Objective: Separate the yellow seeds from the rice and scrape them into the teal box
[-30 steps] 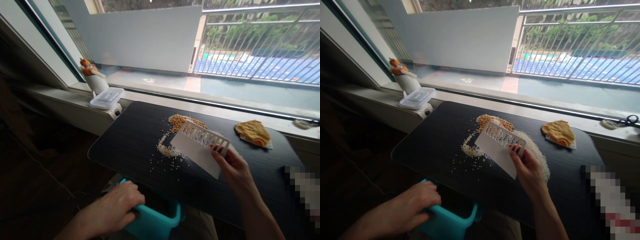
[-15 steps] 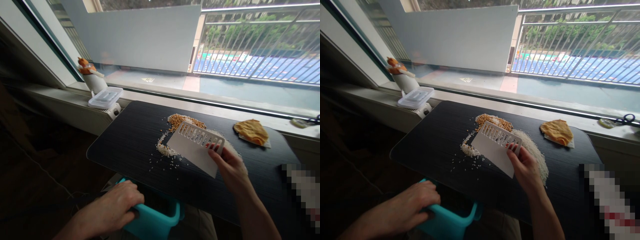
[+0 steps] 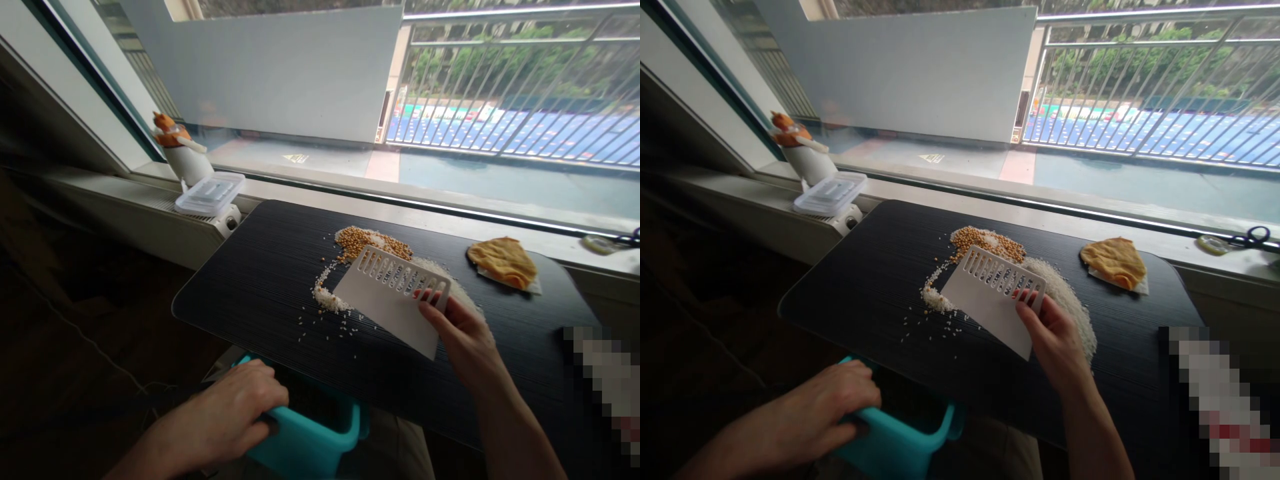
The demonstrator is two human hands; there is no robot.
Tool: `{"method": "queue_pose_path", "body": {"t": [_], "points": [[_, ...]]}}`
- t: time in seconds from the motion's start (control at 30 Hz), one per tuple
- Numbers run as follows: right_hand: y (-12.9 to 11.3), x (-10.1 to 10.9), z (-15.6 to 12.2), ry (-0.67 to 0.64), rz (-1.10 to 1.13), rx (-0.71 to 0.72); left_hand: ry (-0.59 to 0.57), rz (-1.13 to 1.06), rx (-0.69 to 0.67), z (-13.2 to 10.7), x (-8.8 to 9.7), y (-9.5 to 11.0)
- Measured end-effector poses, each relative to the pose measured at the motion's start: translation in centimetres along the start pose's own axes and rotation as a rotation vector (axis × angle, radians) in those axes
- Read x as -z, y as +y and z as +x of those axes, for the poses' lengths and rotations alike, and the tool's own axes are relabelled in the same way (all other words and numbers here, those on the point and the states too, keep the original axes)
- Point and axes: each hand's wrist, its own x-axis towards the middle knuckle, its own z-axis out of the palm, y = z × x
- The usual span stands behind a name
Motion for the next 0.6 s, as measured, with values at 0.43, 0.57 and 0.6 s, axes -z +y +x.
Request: {"method": "queue_pose_path", "body": {"t": [0.43,0.57,0.6], "points": [[0.3,0.9,-0.4,-0.025,-0.015,-0.039,0.026,0.009,-0.03,-0.1,-0.2,-0.3],[0.1,1.0,-0.8,-0.078,-0.042,-0.029,0.051,0.015,-0.043,-0.2,-0.4,-0.4],[0.0,1.1,-1.0,-0.099,-0.046,-0.03,0.049,0.015,-0.044,-0.2,-0.4,-0.4]]}}
